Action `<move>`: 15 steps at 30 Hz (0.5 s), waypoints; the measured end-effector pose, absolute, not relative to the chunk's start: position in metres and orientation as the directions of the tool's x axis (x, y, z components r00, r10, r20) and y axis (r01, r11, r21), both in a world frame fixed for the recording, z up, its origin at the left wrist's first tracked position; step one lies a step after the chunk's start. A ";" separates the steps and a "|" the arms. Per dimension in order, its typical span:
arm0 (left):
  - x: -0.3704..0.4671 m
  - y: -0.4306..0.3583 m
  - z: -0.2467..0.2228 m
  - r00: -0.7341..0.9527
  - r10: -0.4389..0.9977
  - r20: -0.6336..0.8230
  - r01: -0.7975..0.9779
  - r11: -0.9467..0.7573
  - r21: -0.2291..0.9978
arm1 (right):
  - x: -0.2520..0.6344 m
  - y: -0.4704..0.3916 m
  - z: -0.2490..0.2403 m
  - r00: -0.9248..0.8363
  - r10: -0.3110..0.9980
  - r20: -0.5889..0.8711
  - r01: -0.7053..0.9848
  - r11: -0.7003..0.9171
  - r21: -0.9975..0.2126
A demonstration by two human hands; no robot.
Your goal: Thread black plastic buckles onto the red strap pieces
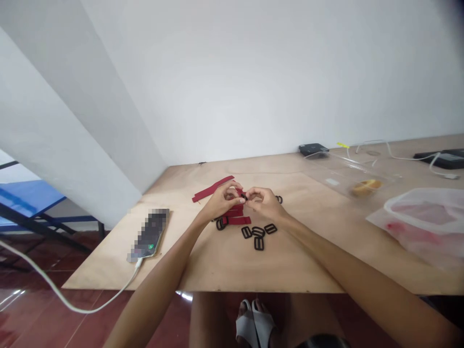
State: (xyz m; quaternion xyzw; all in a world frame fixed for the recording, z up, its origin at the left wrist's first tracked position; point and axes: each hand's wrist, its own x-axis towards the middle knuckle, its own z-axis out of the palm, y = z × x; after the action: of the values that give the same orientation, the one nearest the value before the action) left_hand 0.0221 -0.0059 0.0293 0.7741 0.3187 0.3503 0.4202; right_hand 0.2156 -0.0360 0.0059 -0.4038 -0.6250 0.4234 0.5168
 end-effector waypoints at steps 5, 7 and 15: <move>0.021 -0.008 0.031 0.585 0.779 0.223 0.208 -0.411 0.888 | 0.216 -0.037 0.003 -0.226 0.911 0.346 0.094 0.374 -0.923; 0.018 -0.006 0.033 0.592 0.773 0.228 0.227 -0.431 0.873 | 0.219 -0.035 0.003 -0.188 0.919 0.346 0.059 0.362 -0.930; 0.001 0.012 0.027 0.449 0.844 0.294 0.382 -0.478 0.791 | 0.232 -0.028 0.010 0.074 0.976 0.207 -0.220 0.218 -0.951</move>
State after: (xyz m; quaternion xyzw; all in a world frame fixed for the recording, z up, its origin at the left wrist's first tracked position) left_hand 0.0010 0.0125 0.0272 0.7850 0.3904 0.3507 0.3292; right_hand 0.2322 -0.0279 0.0100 -0.3951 -0.4780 0.4845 0.6170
